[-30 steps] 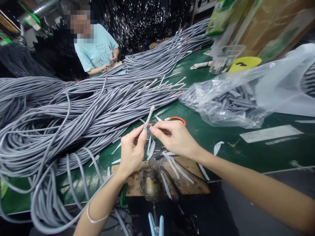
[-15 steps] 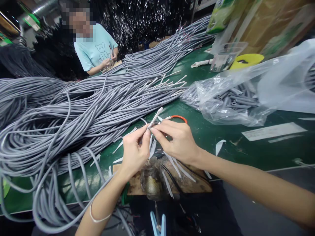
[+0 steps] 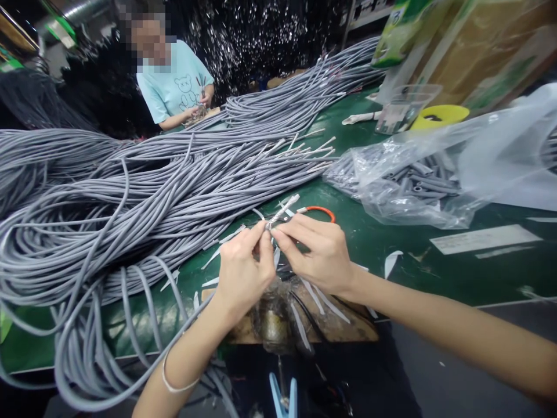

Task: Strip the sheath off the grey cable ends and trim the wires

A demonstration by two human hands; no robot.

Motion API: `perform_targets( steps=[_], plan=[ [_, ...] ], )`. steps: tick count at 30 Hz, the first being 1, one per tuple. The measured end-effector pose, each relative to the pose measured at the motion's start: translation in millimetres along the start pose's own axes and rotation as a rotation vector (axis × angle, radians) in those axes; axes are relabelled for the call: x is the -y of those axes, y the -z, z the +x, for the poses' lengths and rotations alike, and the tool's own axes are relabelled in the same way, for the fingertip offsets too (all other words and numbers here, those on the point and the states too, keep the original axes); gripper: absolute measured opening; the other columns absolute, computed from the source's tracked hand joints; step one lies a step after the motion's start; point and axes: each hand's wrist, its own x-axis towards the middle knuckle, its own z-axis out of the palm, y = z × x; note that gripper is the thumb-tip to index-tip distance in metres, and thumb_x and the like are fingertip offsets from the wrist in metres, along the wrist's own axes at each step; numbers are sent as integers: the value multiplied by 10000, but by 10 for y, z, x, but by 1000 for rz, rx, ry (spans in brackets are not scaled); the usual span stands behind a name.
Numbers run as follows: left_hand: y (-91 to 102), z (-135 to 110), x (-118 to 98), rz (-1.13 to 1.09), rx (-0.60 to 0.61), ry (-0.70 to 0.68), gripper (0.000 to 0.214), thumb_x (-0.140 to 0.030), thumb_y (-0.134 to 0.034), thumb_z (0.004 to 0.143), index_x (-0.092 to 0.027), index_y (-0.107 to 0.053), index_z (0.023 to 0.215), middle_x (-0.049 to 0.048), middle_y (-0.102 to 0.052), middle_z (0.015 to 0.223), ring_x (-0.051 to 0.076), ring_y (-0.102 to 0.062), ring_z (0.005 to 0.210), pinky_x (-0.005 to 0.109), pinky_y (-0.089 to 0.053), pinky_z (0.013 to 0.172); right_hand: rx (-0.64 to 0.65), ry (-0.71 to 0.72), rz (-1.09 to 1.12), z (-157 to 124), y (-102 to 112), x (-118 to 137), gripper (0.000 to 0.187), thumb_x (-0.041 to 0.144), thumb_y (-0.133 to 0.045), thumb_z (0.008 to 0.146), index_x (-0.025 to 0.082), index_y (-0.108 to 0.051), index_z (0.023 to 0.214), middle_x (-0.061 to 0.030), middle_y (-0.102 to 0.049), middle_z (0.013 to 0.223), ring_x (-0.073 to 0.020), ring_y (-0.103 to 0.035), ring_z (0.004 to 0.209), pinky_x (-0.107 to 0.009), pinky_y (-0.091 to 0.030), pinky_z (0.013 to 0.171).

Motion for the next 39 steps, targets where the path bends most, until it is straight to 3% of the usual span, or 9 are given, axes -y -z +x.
perform_targets(
  steps=[8,12,17,21,25,31,34,36,39],
  plan=[
    [-41,-35,19,167,-90,-95,230,-165,-452,867,-69,-652,928,50,-631,615,95,-500,439,223,-348,447,-5,-25,6,40,21,6,208,128,-505,860,133,-618,685,-25,-591,598,-97,-525,538,-206,-418,552],
    [-41,-19,21,78,-59,-72,229,-139,-440,856,-54,-646,910,38,-613,571,97,-519,452,209,-370,460,-7,68,-65,14,14,-8,223,157,-495,867,146,-628,688,-30,-609,610,-104,-532,533,-221,-418,540],
    [-60,-11,26,112,-77,-109,224,-146,-444,858,-50,-642,900,61,-635,612,108,-523,450,227,-361,450,-6,-23,29,21,36,0,202,136,-503,859,139,-629,702,-27,-604,614,-97,-534,543,-208,-427,553],
    [-62,9,22,57,-48,-82,223,-122,-436,847,-66,-650,876,41,-623,575,105,-530,455,212,-367,462,-7,29,1,42,43,-21,205,141,-504,857,134,-633,697,-34,-599,607,-107,-528,532,-223,-425,553],
    [-67,41,64,33,-28,-87,236,-143,-440,842,-76,-664,873,55,-638,613,110,-531,468,218,-360,472,-5,-29,24,54,52,14,201,140,-496,858,145,-625,703,-23,-589,603,-101,-522,537,-213,-408,541],
    [-75,187,322,-84,80,338,265,-190,-466,816,-133,-711,731,-1,-580,500,98,-465,429,217,-346,473,4,320,142,19,36,181,245,123,-462,857,187,-610,672,5,-549,544,-107,-471,498,-225,-355,495],
    [-44,217,320,-296,50,485,273,-296,-513,810,-131,-724,860,-2,-596,549,95,-467,443,210,-363,458,-27,62,128,84,63,50,201,160,-490,873,162,-637,736,-9,-582,605,-94,-483,518,-206,-376,536],
    [-19,214,270,-428,43,574,279,-338,-567,774,-115,-727,823,-6,-570,515,90,-454,412,205,-366,420,-8,-103,45,142,89,-73,229,200,-515,868,156,-628,674,7,-544,557,-86,-442,477,-212,-344,516],
    [12,197,201,-527,16,590,241,-332,-643,720,-107,-721,753,-10,-556,501,79,-448,387,198,-370,388,123,-194,-36,186,106,-172,306,213,-511,859,153,-591,570,15,-497,512,-86,-417,465,-226,-299,506]
  ],
)
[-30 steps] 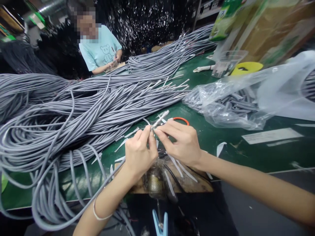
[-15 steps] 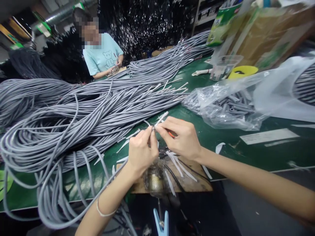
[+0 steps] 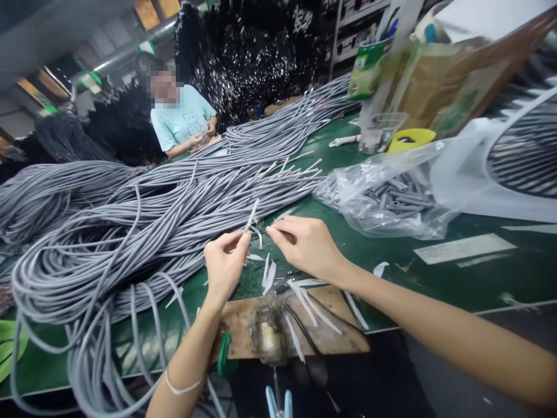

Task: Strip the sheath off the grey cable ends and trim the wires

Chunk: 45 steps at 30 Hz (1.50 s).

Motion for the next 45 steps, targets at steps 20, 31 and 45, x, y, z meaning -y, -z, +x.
perform_targets(
  steps=[20,31,45],
  plan=[
    [-10,-113,-21,188,15,-260,163,-263,-646,756,-183,-744,860,3,-589,595,84,-462,505,190,-366,437,90,-80,289,-21,-60,22,296,236,-501,839,132,-597,580,33,-445,481,-65,-347,449,-204,-263,464],
    [-77,-117,-25,409,-40,-470,150,-170,-587,779,-157,-735,793,-35,-488,505,64,-403,437,194,-346,451,-71,30,58,-158,-121,94,315,238,-477,869,143,-609,600,1,-511,524,-86,-424,478,-222,-307,497],
    [-24,100,146,220,-76,-41,153,-237,-624,718,-128,-725,756,22,-635,583,112,-539,504,223,-421,514,-92,445,134,-194,-96,265,271,212,-483,877,160,-634,658,8,-553,531,-83,-451,469,-221,-321,490]
  ],
)
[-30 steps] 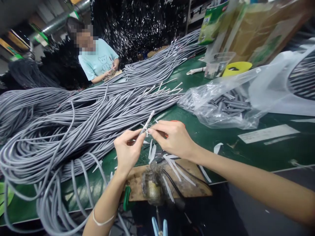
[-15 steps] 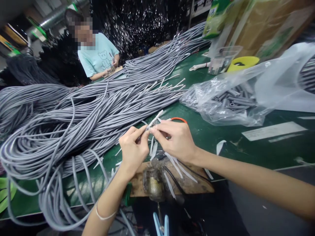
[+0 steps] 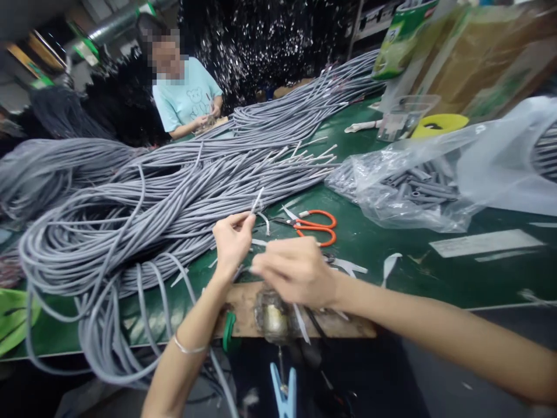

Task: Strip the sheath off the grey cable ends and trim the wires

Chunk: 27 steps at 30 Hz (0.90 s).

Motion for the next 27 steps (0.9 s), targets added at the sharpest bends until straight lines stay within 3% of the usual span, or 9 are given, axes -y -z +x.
perform_targets(
  steps=[2,5,10,19,23,27],
  plan=[
    [32,-10,-10,-86,-34,-34,220,-292,-618,737,-128,-707,853,24,-648,635,111,-552,528,214,-433,511,-35,-155,-76,16,39,-97,265,204,-488,876,156,-635,662,-3,-583,558,-83,-473,476,-217,-332,495],
    [65,-80,-63,-158,-52,-103,202,-297,-620,741,-131,-677,841,37,-662,717,102,-567,545,196,-439,489,-61,-326,-180,52,107,-271,272,233,-500,873,153,-638,653,-8,-601,578,-89,-492,491,-221,-339,510],
    [78,-149,-115,-172,-2,-142,187,-283,-584,778,-127,-674,827,36,-664,680,102,-577,541,184,-436,475,10,-312,-230,53,95,-313,269,251,-500,871,148,-675,696,-7,-610,593,-93,-492,494,-229,-319,511],
    [54,-219,-134,-134,76,-229,193,-271,-559,826,-123,-684,834,30,-665,660,97,-574,534,175,-425,467,12,-284,-213,19,83,-290,271,253,-492,875,147,-689,722,-2,-599,585,-90,-483,491,-230,-294,507],
    [40,-242,-146,-18,60,-356,158,-237,-561,835,-135,-680,854,23,-656,686,91,-569,556,178,-439,503,23,-302,-162,24,85,-287,266,243,-498,870,140,-681,707,-4,-600,587,-93,-488,500,-226,-303,516],
    [25,-269,-166,170,-34,-544,124,-155,-589,812,-122,-675,895,31,-639,730,90,-576,611,178,-458,572,45,-367,-82,45,96,-284,260,225,-503,862,134,-665,681,-8,-601,595,-87,-471,491,-217,-319,519]
  ],
)
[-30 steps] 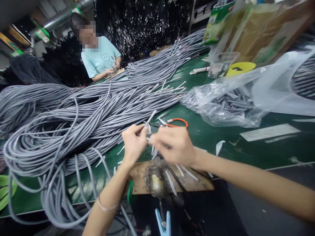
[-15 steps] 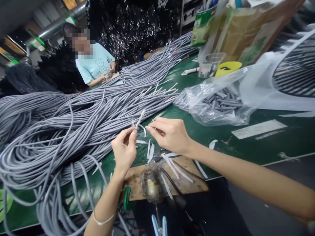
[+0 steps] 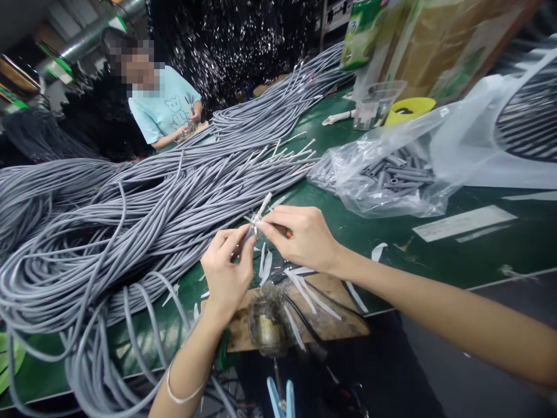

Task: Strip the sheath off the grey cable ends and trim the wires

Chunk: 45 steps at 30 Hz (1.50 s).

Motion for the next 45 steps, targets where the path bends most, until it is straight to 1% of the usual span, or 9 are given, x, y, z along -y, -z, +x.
perform_targets(
  steps=[6,11,14,19,23,29,38,42,45],
  plan=[
    [-27,-29,-22,188,-41,-131,177,-129,-479,867,-108,-653,890,41,-632,688,97,-585,581,185,-442,561,-47,109,60,-68,-43,-1,252,205,-500,862,129,-660,682,-28,-632,610,-96,-527,515,-208,-361,521],
    [-40,-22,43,212,-31,-82,217,-167,-435,874,-115,-645,858,47,-650,658,122,-593,559,212,-432,538,-66,184,51,-123,-60,82,225,187,-495,862,139,-656,713,-15,-610,586,-88,-514,500,-201,-370,501],
    [-53,-37,105,226,56,-13,259,-172,-409,867,-123,-639,758,41,-618,585,129,-553,502,227,-406,507,-87,269,133,-80,41,197,232,174,-490,860,148,-632,679,9,-534,517,-80,-438,451,-204,-344,468],
    [-15,-56,96,30,102,147,265,-220,-421,863,-133,-657,782,11,-565,553,107,-457,452,222,-348,475,-214,-10,69,25,164,192,232,145,-498,854,156,-595,643,12,-518,533,-76,-419,460,-203,-334,473],
    [60,-21,34,-233,112,414,329,-322,-425,876,-129,-665,758,-41,-388,473,75,-276,403,216,-218,407,-7,-3,79,-18,22,85,234,165,-528,838,135,-610,621,24,-490,496,-68,-402,436,-206,-310,465],
    [66,-39,2,-391,163,471,340,-381,-464,862,-116,-676,848,-45,-342,504,67,-235,441,207,-197,413,69,-60,108,-80,-90,84,281,205,-495,861,128,-621,623,15,-511,505,-69,-390,442,-210,-300,482],
    [64,-52,-60,-291,190,304,294,-284,-431,894,-128,-661,799,-14,-488,545,77,-354,441,211,-299,438,59,-146,242,-57,-77,137,288,200,-497,853,130,-596,592,23,-506,501,-62,-358,434,-202,-299,467],
    [5,-63,-25,-81,85,55,231,-194,-445,882,-97,-655,894,13,-572,578,93,-459,450,209,-358,457,69,-158,246,-61,-65,158,291,190,-494,856,133,-593,588,33,-479,480,-62,-352,427,-199,-305,460],
    [-51,-58,19,95,46,-122,217,-130,-439,863,-79,-643,917,30,-590,586,107,-508,477,209,-390,487,18,-54,125,-100,-57,160,282,167,-500,851,129,-603,591,21,-478,482,-71,-385,433,-208,-319,468]
  ],
)
